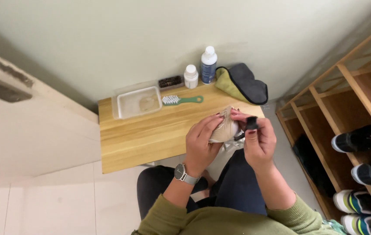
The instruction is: The person sits on the floor and scrubs a white sneaker with a small brush. They hold the shoe in one hand and use the brush to clean the upper, laces, and sole areas.
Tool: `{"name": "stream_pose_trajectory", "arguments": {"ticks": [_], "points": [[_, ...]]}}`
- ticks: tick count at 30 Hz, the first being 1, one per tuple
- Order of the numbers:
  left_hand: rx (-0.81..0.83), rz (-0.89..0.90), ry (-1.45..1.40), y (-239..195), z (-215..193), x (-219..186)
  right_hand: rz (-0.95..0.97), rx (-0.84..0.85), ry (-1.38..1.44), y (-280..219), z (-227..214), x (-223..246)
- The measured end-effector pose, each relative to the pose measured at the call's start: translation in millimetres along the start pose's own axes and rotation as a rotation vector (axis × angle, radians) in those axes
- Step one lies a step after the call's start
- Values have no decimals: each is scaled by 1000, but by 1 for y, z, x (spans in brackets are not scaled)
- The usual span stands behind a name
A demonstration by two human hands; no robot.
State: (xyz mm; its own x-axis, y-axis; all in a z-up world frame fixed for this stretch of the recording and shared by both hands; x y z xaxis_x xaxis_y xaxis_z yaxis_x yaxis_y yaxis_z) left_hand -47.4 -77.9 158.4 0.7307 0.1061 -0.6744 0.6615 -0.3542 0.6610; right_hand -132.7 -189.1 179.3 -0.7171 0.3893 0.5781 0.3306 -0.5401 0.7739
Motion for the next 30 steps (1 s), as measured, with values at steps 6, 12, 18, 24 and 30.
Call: {"name": "stream_pose_trajectory", "arguments": {"ticks": [6, 12, 18, 24, 30], "points": [[-110, 15, 64, -7, -14, -17, -56, 283, -456, -15, -50, 3], [-130, 44, 72, -21, -10, -18, -310, 462, -781, -12, -69, 3], [-128, 65, 77, -23, -7, -27, -261, 493, -743, -1, -62, 16], [-120, 73, 59, -19, -7, -25, -301, 530, -784, -5, -56, 24], [-118, 59, 43, -18, -9, -25, -227, 484, -731, -6, -55, 23]]}}
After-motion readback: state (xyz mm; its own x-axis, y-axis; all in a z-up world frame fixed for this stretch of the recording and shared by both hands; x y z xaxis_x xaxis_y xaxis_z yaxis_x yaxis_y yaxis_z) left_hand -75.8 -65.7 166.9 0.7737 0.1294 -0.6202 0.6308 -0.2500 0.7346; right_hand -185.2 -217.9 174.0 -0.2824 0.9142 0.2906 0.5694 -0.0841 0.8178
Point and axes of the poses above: each hand's wrist, its own y-axis towards the middle knuckle, its own z-axis out of the palm, x = y × z, the point moved 1 cm from there along y, towards the middle knuckle, and after that the axes turned 11 degrees about -z, right-handed, at the moved point
